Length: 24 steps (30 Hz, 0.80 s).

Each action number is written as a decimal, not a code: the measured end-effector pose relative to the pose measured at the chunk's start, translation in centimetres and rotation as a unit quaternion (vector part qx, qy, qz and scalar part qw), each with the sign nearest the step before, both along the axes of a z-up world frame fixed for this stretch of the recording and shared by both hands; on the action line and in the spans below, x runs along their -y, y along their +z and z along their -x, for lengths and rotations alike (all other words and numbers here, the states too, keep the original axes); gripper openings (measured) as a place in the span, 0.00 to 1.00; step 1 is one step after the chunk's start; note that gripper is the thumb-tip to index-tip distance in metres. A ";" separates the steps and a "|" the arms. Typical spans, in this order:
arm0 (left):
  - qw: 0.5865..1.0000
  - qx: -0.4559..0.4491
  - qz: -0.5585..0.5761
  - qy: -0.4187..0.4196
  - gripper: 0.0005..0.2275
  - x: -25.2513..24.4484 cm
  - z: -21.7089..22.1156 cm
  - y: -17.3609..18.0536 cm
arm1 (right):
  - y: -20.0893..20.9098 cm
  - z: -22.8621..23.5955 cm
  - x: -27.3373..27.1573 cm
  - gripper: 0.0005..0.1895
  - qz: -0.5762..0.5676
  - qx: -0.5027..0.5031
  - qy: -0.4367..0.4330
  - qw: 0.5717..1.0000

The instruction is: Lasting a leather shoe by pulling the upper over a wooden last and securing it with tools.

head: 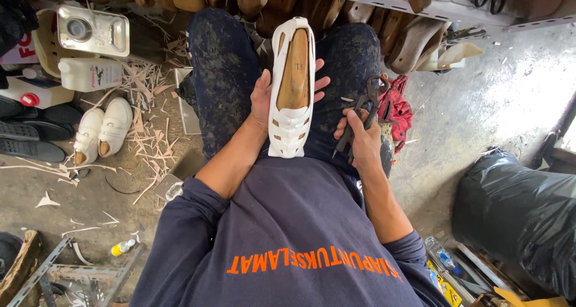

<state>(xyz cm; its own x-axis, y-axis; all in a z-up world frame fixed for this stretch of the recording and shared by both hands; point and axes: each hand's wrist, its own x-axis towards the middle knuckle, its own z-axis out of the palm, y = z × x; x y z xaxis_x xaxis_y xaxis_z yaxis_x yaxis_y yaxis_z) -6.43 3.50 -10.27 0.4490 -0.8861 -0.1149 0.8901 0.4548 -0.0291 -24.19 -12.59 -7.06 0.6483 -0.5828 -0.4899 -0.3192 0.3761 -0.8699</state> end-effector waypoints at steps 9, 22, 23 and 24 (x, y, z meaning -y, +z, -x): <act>0.999 -0.037 -0.019 0.008 0.41 -0.2 0.1 0.5 | -0.1 -0.1 0.0 0.11 -0.007 0.001 -0.004 1.000; 0.674 0.484 -0.547 0.111 0.05 -6.4 2.6 8.4 | 2.5 -1.2 -1.8 0.10 -0.051 -0.017 0.057 0.997; 0.673 0.483 -0.548 0.114 0.05 -5.5 1.1 9.0 | 2.0 -0.9 -1.4 0.10 -0.050 -0.016 0.060 0.997; 0.616 0.521 -0.567 0.166 0.10 -4.7 -0.5 9.6 | 1.6 -0.6 -1.1 0.10 -0.059 -0.009 0.054 0.997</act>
<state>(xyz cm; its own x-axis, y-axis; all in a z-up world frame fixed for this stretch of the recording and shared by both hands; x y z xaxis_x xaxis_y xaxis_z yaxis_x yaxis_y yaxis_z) -5.97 8.21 -0.63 0.9373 -0.3412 -0.0712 0.0090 -0.1804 0.9835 -23.55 -11.50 -5.43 0.6946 -0.4484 -0.5625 -0.3777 0.4382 -0.8157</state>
